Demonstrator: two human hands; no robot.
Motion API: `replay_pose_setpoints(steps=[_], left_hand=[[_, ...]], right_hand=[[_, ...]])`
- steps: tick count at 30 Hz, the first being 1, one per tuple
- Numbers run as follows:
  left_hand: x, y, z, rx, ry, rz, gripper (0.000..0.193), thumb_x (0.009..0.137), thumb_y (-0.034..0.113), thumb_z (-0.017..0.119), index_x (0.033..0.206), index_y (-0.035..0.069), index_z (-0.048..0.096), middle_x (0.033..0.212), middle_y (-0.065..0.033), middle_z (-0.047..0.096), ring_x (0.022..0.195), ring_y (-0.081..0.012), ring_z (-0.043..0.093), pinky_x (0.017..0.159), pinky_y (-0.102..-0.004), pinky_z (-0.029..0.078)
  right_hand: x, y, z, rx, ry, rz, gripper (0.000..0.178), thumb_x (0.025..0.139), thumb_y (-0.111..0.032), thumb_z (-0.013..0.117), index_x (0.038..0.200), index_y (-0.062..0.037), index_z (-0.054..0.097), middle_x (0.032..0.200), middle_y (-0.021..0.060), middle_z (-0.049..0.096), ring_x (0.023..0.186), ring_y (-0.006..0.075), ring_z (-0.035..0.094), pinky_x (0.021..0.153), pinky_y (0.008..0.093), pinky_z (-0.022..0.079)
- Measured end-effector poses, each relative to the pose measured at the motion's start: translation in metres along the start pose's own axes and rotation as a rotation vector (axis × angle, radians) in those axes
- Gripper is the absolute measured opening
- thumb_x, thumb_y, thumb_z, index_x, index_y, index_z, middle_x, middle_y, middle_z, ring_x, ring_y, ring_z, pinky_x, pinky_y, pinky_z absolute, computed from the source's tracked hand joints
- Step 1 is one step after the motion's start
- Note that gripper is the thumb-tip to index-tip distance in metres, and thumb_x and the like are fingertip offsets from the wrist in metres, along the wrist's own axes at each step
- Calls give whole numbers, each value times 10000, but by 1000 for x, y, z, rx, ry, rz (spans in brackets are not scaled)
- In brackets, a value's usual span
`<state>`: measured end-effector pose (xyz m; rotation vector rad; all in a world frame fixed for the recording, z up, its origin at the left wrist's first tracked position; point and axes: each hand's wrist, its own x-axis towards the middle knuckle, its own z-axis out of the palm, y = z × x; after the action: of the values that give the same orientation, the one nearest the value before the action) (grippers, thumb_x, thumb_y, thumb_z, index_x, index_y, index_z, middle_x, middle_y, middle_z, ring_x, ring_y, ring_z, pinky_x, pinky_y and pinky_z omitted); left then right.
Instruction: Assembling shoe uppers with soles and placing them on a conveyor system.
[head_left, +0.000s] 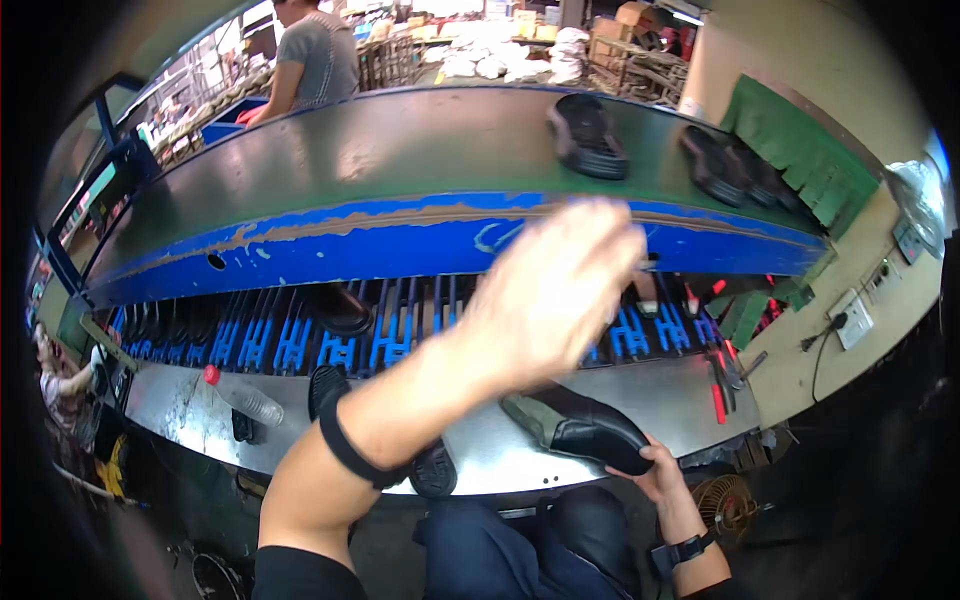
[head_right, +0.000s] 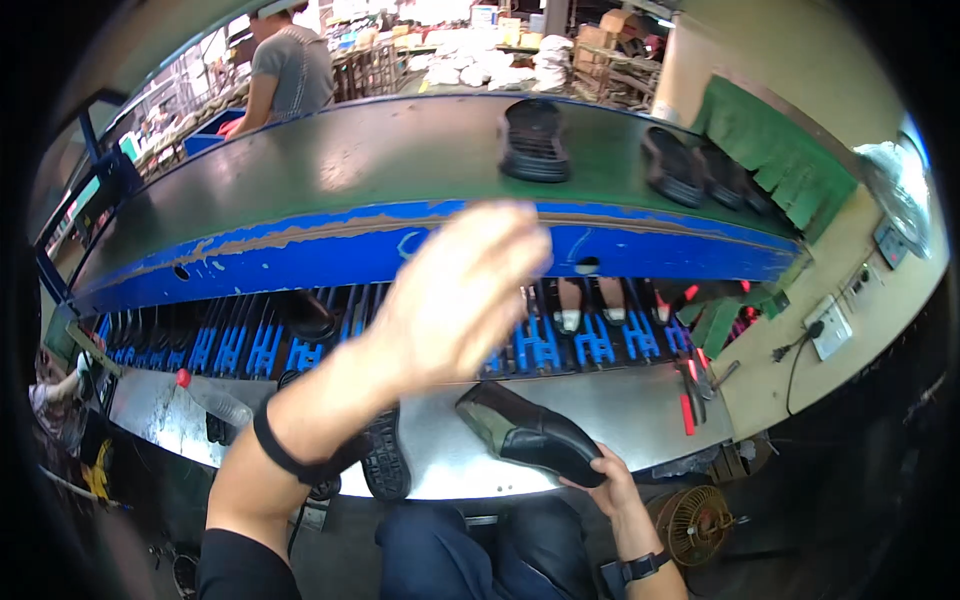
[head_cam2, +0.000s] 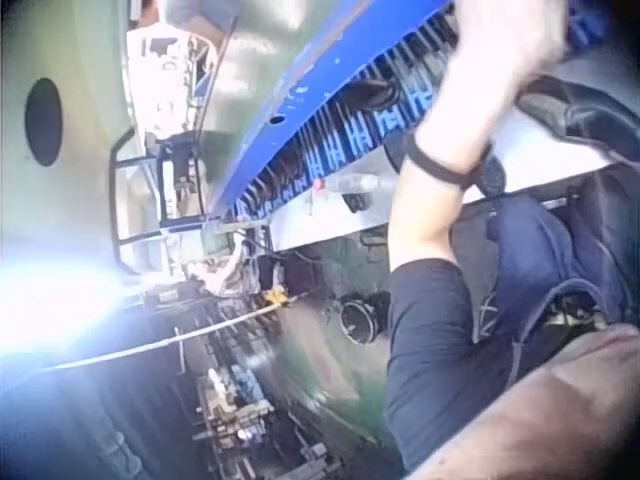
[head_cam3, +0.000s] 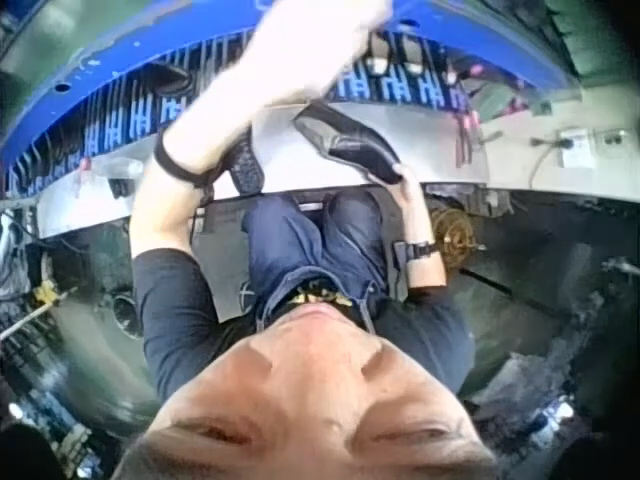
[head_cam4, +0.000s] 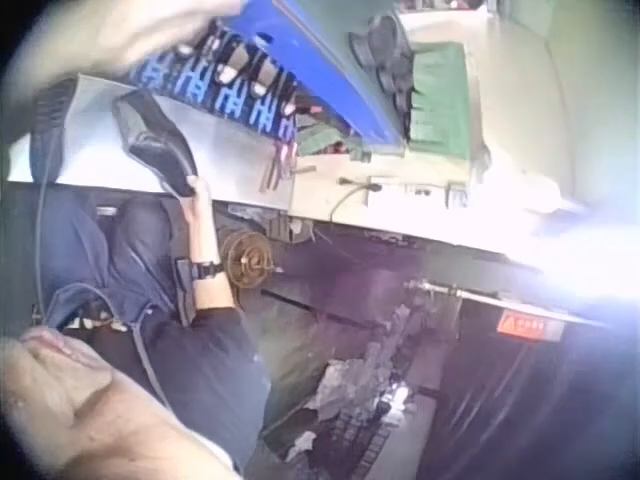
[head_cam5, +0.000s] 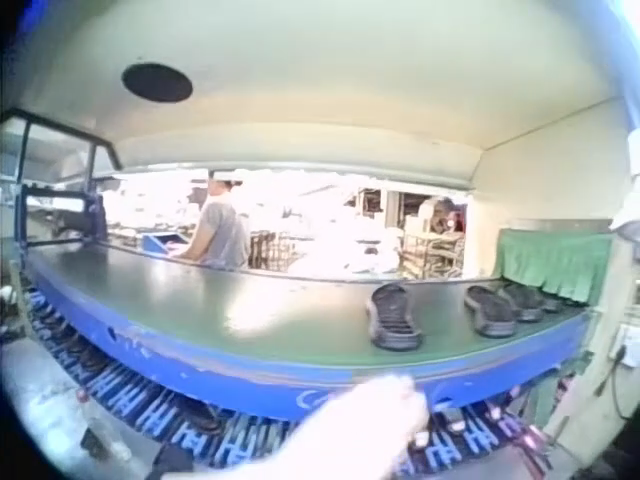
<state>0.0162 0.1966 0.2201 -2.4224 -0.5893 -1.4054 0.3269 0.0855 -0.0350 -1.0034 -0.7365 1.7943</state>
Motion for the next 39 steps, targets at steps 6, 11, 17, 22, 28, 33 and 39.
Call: replay_pose_setpoints(steps=[6,11,17,22,28,33,39], left_hand=[[73,-84,7,466,-507,-360,267,846,241,724,1023,42,698,1045,-167,699,1052,-370,603,935,-465,476],[55,42,-21,21,-198,-236,174,834,163,731,905,35,636,859,-119,647,848,-349,600,783,-432,484],[-93,276,-52,-269,-740,-81,159,700,174,684,753,87,564,725,-86,547,708,-273,575,665,-401,452],[-254,393,-18,-321,-732,-643,123,830,165,718,872,72,649,805,-81,622,717,-262,629,673,-378,509],[-273,335,-40,-215,-274,-792,200,844,130,733,1001,32,657,956,-102,665,876,-270,654,808,-358,531],[-299,218,-37,-538,164,-1613,493,928,220,725,1326,-26,567,1220,-121,629,1136,-168,592,981,-301,467],[-267,199,-48,-1289,324,-1588,481,917,270,639,1247,-78,608,1222,-235,657,1114,-277,653,988,-382,515]], right_hand=[[-35,47,-10,-1032,285,-538,491,827,-116,687,1293,-18,567,1207,226,617,1114,346,626,963,393,499],[-41,41,-26,-1349,118,-561,667,805,-173,765,1368,-5,448,1313,253,554,1218,429,550,1000,483,476],[-48,-69,32,-1448,-3,-1310,463,716,-161,798,1131,-32,639,1058,174,686,991,384,635,854,483,506],[-112,-123,108,-939,-181,-987,358,797,-183,802,1089,-17,677,980,75,692,926,190,644,831,318,518],[-123,-51,52,-529,-345,-445,400,910,-293,655,1133,39,657,1066,100,687,981,160,648,900,309,508],[-166,79,-2,169,-91,267,610,1018,-488,511,1356,20,537,1320,184,617,1147,281,646,1018,424,520],[-180,61,9,252,-135,452,634,1047,-499,443,1408,21,482,1342,170,604,1220,281,602,1063,428,478]])
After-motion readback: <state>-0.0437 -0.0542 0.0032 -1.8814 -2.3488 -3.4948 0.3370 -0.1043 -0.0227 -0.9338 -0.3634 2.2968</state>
